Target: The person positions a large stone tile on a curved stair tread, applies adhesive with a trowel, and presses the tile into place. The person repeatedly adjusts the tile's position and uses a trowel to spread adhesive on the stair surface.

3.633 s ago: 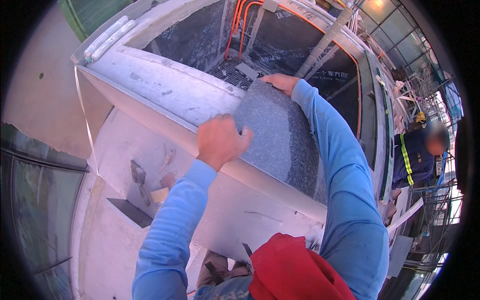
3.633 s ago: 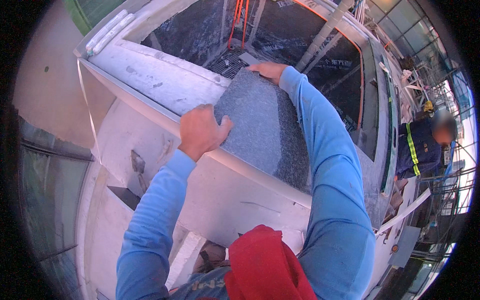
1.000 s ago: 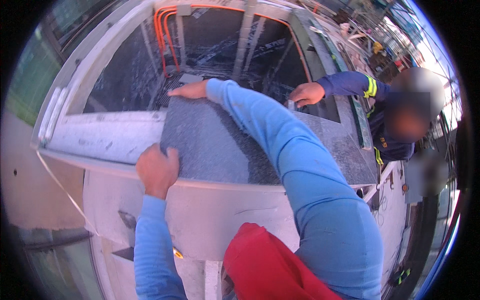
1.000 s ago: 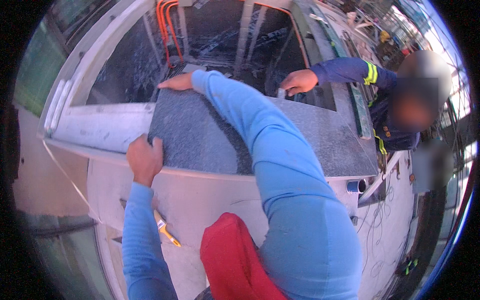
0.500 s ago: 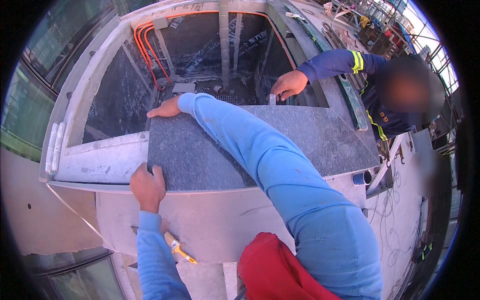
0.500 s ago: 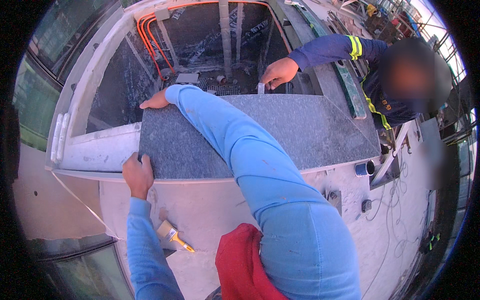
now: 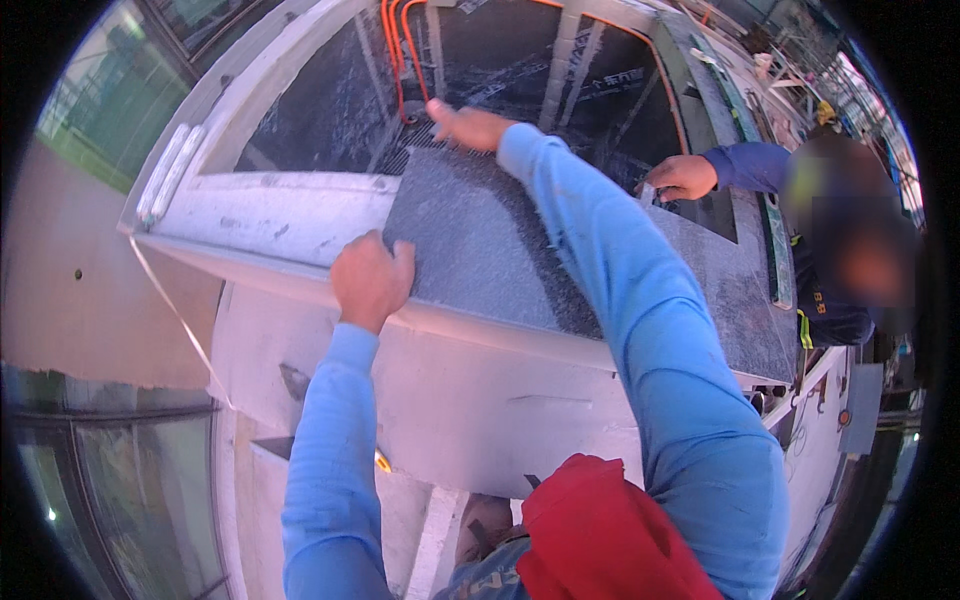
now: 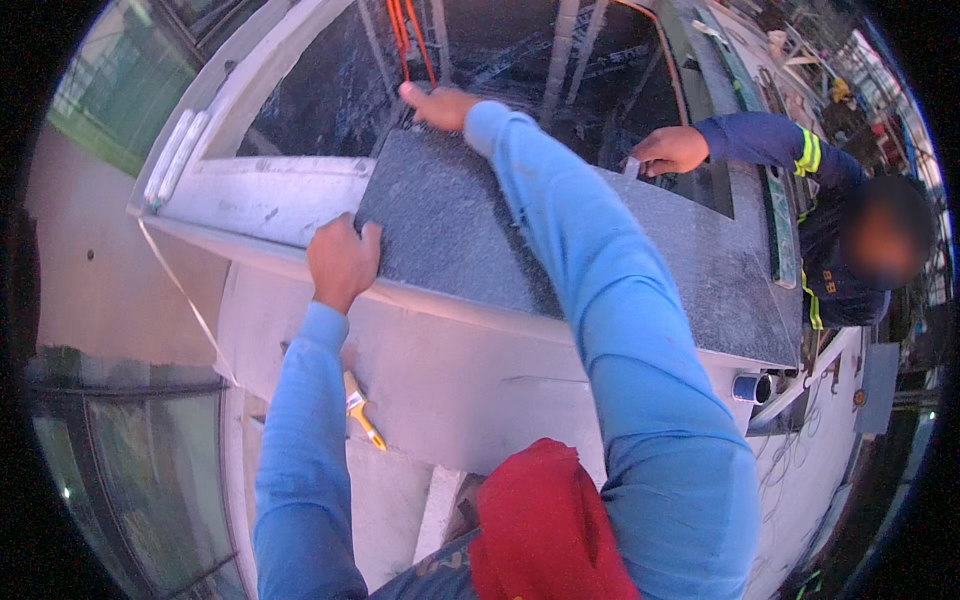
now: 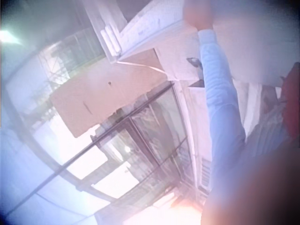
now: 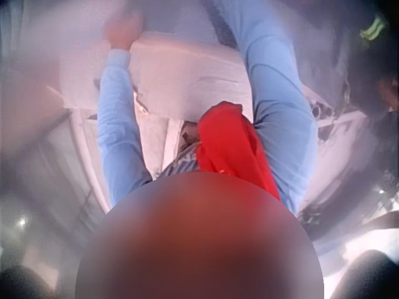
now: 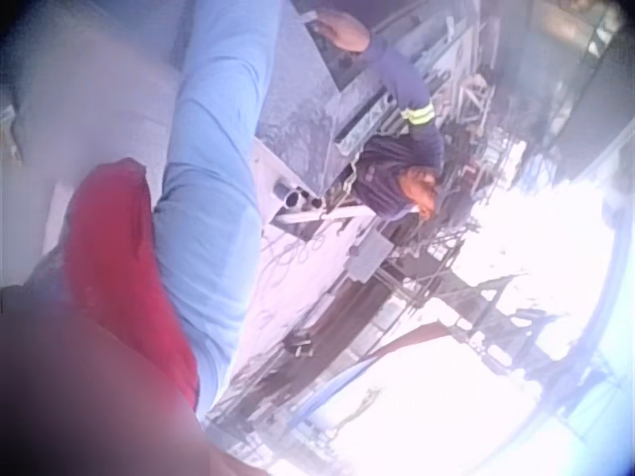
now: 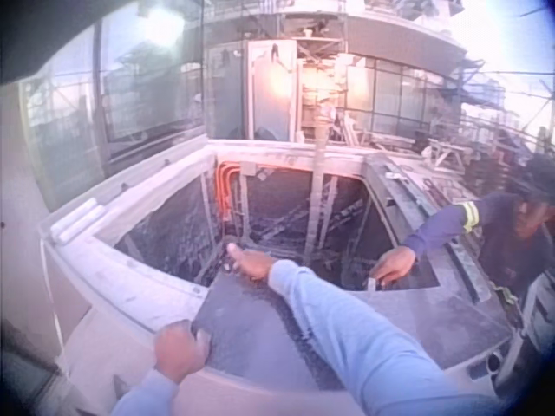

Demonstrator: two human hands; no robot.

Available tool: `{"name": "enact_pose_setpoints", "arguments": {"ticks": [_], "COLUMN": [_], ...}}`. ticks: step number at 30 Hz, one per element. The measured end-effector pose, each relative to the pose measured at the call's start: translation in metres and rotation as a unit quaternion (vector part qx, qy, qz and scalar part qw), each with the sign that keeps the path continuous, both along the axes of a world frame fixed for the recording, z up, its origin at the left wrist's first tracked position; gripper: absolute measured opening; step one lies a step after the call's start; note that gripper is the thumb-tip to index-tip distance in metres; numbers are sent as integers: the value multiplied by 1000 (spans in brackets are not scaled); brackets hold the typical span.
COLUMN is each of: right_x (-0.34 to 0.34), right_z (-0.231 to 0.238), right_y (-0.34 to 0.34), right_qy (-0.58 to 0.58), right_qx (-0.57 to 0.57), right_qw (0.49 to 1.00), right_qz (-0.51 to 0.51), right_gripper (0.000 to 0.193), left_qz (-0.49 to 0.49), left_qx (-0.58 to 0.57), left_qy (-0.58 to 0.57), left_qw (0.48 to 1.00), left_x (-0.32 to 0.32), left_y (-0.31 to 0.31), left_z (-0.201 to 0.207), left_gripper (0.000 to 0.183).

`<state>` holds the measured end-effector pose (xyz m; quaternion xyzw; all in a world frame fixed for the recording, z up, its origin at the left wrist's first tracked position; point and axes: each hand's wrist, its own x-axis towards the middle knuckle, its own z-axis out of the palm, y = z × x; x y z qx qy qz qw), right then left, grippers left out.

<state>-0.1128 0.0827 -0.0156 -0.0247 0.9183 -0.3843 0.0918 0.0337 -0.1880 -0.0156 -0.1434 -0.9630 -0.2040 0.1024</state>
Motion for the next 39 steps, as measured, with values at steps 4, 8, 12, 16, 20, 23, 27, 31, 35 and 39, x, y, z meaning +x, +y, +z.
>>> {"name": "enact_pose_setpoints", "arguments": {"ticks": [4,8,12,16,20,23,27,31,35,39], "right_x": [20,52,101,164,221,239,203,116,42,10], "right_z": [11,21,37,42,36,31,24,14,-4,-10], "right_y": [19,30,46,58,72,85,85,60,20,-3], "right_qy": [23,83,107,158,166,169,231,236,181,110], "right_qx": [4,62,127,183,273,286,221,107,94,103], "right_qw": [1000,994,986,967,945,943,947,966,977,982], "right_qz": [-6,-25,15,84,66,35,42,23,69,115], "right_gripper": [103,99,80,59,60,62,62,49,56,64], "left_qz": [-30,-143,-220,-277,-277,-280,-271,-272,-272,-283], "left_qx": [20,31,27,-19,-25,-59,-16,-26,11,55], "left_qy": [-17,-75,-157,-222,-288,-331,-287,-278,-290,-267], "left_qw": [999,986,962,935,916,899,919,921,918,919], "left_x": [-5,-21,-28,-29,-33,-39,-35,-34,-37,-33], "left_y": [-4,-24,-50,-61,-63,-60,-58,-57,-62,-59], "left_z": [-3,1,12,31,45,46,39,37,37,33], "left_gripper": [39,43,62,79,81,78,69,69,66,66]}}
